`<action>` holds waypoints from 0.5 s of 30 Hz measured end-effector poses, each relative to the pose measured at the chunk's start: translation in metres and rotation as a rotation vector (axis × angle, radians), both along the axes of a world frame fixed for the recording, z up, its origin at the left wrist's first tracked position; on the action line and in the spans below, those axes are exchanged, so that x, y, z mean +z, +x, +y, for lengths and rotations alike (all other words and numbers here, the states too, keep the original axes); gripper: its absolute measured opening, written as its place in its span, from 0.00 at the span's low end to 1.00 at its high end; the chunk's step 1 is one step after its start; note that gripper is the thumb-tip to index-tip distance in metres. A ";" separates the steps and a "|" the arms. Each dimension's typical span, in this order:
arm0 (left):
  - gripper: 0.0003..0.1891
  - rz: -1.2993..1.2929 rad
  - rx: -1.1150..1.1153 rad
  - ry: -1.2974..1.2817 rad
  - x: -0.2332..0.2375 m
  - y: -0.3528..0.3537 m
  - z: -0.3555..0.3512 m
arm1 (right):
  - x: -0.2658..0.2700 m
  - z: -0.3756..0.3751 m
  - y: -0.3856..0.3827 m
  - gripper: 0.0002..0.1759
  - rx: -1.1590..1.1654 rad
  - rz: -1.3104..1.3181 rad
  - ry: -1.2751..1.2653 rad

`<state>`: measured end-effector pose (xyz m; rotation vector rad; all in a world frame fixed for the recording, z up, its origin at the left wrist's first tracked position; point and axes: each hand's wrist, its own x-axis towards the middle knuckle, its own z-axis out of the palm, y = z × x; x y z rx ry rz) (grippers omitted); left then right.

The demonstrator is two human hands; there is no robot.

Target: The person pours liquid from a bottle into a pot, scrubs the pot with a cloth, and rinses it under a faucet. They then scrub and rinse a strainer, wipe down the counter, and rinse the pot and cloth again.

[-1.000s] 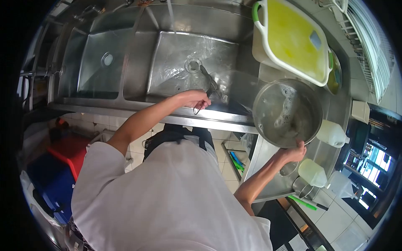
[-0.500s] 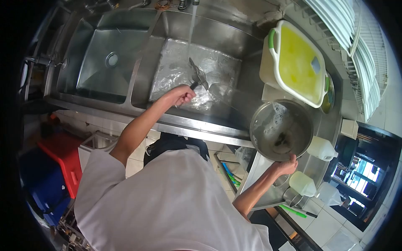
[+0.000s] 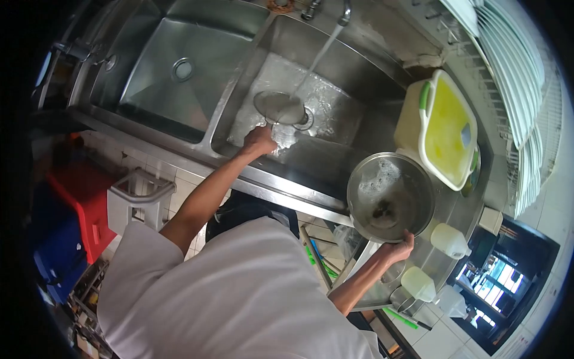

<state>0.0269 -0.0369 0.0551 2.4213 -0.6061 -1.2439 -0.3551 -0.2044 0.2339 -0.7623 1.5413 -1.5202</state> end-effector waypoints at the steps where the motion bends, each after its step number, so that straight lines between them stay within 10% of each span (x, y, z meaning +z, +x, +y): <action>1: 0.16 -0.016 0.005 -0.053 -0.004 -0.004 0.001 | -0.002 0.001 0.010 0.15 0.009 0.001 0.004; 15: 0.09 -0.243 -0.210 -0.111 -0.049 -0.026 -0.030 | -0.063 -0.016 0.169 0.14 0.443 0.160 0.210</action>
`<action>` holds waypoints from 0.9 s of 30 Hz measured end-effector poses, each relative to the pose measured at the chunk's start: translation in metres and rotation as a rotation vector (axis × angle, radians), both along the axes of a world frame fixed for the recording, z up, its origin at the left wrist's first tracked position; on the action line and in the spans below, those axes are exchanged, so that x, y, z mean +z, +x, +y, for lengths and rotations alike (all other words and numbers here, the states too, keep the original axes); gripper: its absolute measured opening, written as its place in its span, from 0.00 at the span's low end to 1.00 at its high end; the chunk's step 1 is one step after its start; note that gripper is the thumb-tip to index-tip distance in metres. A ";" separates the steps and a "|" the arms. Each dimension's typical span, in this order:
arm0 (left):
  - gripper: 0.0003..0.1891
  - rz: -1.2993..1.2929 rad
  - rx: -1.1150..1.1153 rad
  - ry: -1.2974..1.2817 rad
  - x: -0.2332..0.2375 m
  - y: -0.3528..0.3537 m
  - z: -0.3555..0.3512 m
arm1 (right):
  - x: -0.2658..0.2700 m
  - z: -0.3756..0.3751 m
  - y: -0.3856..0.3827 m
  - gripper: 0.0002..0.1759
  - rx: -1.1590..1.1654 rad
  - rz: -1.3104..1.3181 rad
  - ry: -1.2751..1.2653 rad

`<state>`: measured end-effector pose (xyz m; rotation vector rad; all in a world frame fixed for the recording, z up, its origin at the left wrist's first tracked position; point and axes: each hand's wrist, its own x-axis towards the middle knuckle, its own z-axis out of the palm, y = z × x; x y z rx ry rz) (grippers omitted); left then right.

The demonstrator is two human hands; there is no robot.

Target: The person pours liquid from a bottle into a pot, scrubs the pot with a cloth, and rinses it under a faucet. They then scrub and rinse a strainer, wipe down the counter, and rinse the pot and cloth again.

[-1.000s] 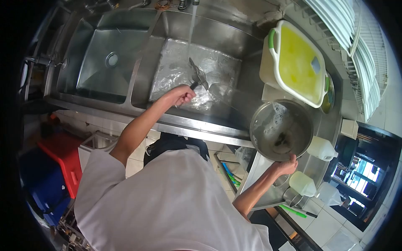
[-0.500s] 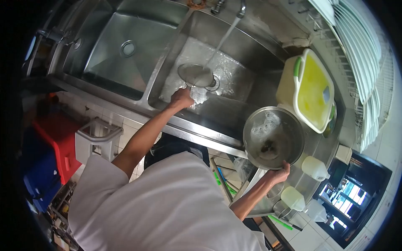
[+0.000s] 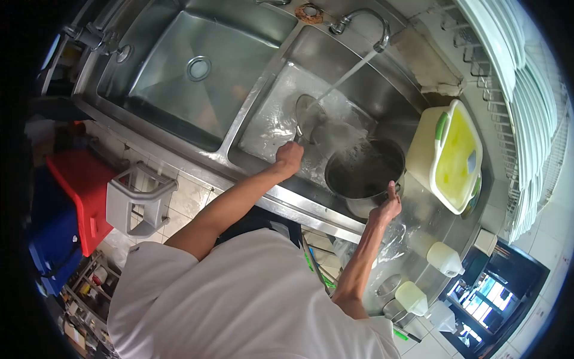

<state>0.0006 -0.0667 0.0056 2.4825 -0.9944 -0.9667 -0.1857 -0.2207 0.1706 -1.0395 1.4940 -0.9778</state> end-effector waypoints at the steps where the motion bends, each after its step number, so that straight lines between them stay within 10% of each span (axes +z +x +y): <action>1: 0.09 -0.071 -0.044 0.019 -0.015 -0.005 -0.005 | -0.005 -0.006 0.004 0.14 0.011 0.003 0.000; 14: 0.11 0.086 -0.022 -0.041 -0.004 -0.003 0.018 | -0.040 -0.030 0.049 0.24 0.600 0.790 -0.372; 17: 0.05 0.262 0.294 -0.066 0.004 0.008 0.009 | -0.059 -0.039 0.047 0.31 0.523 0.908 -0.550; 19: 0.04 1.431 0.787 -0.390 0.025 0.030 0.033 | -0.054 -0.047 0.043 0.34 0.482 0.886 -0.570; 27: 0.05 1.909 0.915 -0.380 0.074 0.028 0.071 | -0.036 -0.064 0.067 0.30 0.456 1.077 -0.596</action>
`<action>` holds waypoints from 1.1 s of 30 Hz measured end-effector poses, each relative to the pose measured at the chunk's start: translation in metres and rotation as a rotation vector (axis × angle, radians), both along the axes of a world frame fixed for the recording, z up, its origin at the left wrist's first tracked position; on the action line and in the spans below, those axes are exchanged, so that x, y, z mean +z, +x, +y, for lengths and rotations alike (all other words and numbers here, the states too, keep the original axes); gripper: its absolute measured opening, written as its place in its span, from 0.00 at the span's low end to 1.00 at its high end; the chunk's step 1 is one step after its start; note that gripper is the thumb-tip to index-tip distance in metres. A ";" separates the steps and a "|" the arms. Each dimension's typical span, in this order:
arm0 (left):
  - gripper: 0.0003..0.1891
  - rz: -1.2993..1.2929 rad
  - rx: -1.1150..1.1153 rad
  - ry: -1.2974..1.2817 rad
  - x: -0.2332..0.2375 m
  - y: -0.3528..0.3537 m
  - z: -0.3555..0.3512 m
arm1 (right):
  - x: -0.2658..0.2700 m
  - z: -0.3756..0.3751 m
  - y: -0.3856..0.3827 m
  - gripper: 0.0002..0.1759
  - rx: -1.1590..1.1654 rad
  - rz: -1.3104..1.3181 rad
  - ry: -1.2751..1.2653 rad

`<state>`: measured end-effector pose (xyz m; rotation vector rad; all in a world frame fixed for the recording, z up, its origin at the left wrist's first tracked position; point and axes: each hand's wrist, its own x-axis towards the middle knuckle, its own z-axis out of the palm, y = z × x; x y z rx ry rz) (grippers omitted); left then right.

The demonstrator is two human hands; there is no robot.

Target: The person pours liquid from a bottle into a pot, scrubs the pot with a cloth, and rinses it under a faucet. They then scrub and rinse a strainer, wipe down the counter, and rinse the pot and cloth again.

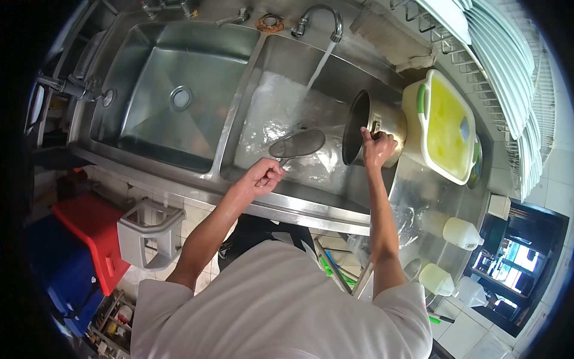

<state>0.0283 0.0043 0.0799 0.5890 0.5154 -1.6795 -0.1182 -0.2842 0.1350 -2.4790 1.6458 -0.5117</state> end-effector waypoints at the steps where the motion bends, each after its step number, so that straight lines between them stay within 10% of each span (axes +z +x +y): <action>1: 0.04 0.057 -0.037 -0.087 0.007 0.001 0.005 | -0.009 -0.007 0.003 0.30 0.010 0.032 -0.019; 12: 0.03 -0.260 -0.181 0.062 0.049 -0.007 0.019 | -0.078 -0.051 -0.028 0.29 0.032 0.019 0.194; 19: 0.16 -0.513 0.045 0.221 0.029 -0.017 0.032 | -0.127 -0.086 -0.049 0.20 -0.356 -0.719 0.580; 24: 0.48 -0.683 -0.080 0.286 0.042 -0.016 0.038 | -0.188 -0.073 -0.045 0.15 -0.351 -1.045 0.879; 33: 0.47 -0.674 -0.032 0.427 0.050 -0.037 0.046 | -0.273 0.007 0.054 0.18 -0.666 -1.541 1.142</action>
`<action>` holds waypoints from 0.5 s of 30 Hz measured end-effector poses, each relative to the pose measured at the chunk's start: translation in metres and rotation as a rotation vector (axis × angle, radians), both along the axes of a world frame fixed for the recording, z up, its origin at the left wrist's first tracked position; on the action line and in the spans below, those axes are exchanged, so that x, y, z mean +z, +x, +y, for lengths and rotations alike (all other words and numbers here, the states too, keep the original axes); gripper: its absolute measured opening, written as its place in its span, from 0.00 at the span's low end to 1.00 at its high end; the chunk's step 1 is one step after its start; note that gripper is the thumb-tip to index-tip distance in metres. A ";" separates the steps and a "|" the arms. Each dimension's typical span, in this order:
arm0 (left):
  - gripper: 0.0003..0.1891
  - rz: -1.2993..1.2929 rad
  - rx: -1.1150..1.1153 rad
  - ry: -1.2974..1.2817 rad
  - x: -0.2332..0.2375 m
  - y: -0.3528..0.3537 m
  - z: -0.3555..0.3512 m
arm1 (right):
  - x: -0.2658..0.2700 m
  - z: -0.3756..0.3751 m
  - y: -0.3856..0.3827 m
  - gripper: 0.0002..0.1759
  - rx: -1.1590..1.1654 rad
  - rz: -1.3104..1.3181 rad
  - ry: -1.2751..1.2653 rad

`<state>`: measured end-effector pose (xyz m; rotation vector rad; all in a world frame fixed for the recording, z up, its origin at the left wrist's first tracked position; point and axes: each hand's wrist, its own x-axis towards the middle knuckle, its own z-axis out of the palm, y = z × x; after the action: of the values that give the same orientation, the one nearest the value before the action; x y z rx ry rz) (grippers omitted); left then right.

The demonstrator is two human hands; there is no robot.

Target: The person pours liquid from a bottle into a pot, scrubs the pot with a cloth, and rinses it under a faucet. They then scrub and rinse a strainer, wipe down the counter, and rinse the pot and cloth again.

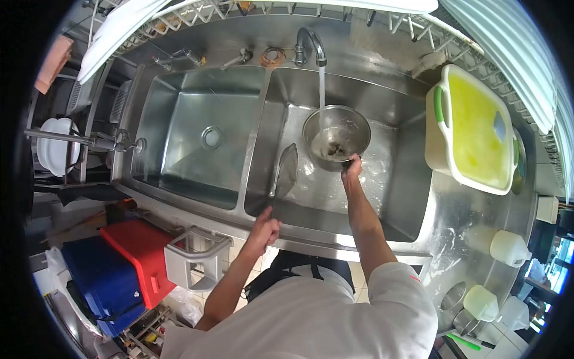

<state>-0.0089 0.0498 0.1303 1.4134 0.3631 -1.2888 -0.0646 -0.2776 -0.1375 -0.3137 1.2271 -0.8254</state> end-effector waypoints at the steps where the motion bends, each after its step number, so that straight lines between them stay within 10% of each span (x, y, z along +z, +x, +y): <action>1: 0.47 -0.001 -0.006 -0.005 0.001 -0.001 -0.001 | -0.027 0.000 -0.005 0.18 0.136 -0.065 0.043; 3: 0.47 -0.019 0.023 -0.026 0.010 -0.005 -0.002 | -0.026 0.009 -0.002 0.19 0.270 -0.129 0.095; 5: 0.47 -0.024 0.051 -0.049 0.012 -0.009 0.004 | -0.014 0.015 -0.001 0.15 0.850 0.377 0.134; 9: 0.43 0.015 0.047 -0.091 0.002 -0.009 0.008 | 0.011 0.008 0.037 0.17 0.827 0.544 -0.391; 15: 0.13 0.181 0.073 -0.220 0.021 -0.008 0.000 | 0.077 -0.034 0.189 0.06 0.544 -0.243 -0.065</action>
<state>-0.0171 0.0498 0.1514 1.0936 0.3777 -1.3569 0.1242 -0.3115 -0.0607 -0.5541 0.8293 -0.4156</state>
